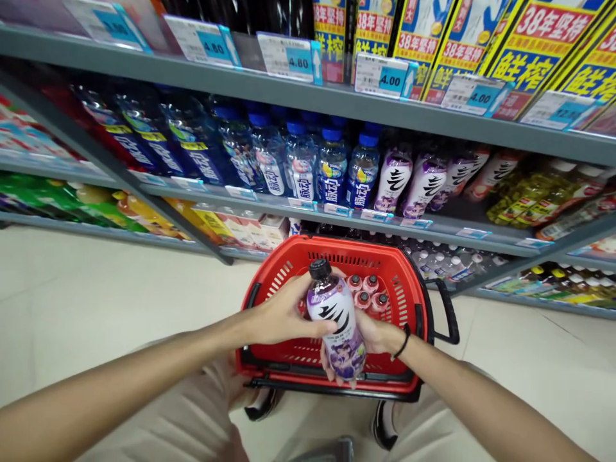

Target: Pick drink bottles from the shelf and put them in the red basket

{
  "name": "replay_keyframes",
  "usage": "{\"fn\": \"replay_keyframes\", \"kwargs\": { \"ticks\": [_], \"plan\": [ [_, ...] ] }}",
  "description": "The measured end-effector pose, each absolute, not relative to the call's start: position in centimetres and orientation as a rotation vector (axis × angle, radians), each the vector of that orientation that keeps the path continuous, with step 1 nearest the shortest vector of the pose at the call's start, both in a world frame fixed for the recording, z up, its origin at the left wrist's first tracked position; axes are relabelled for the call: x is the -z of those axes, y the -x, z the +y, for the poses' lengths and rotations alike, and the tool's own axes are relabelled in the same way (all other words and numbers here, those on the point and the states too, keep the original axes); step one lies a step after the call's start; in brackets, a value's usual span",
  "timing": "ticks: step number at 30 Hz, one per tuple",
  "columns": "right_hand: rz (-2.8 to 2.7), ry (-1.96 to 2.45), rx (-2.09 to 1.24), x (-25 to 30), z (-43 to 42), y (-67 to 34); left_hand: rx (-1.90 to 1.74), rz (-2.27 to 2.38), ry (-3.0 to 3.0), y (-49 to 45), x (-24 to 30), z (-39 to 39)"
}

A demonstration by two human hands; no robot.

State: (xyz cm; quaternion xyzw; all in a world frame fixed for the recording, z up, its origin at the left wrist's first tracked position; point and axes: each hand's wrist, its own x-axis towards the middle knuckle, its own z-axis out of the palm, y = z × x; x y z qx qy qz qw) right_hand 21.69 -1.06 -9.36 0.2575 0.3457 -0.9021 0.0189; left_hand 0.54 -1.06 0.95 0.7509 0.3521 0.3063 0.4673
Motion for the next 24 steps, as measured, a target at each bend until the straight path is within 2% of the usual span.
{"fn": "replay_keyframes", "kwargs": {
  "ticks": [8, 24],
  "plan": [
    [1.032, -0.926, 2.787, 9.4, -1.2, -23.2, -0.726, 0.864, -1.907, -1.5, -0.7, -0.9],
    [1.076, -0.853, 2.799, 8.7, -2.2, -23.1, -0.760, 0.802, -1.918, -1.5, -0.4, -0.3]
  ]
}}
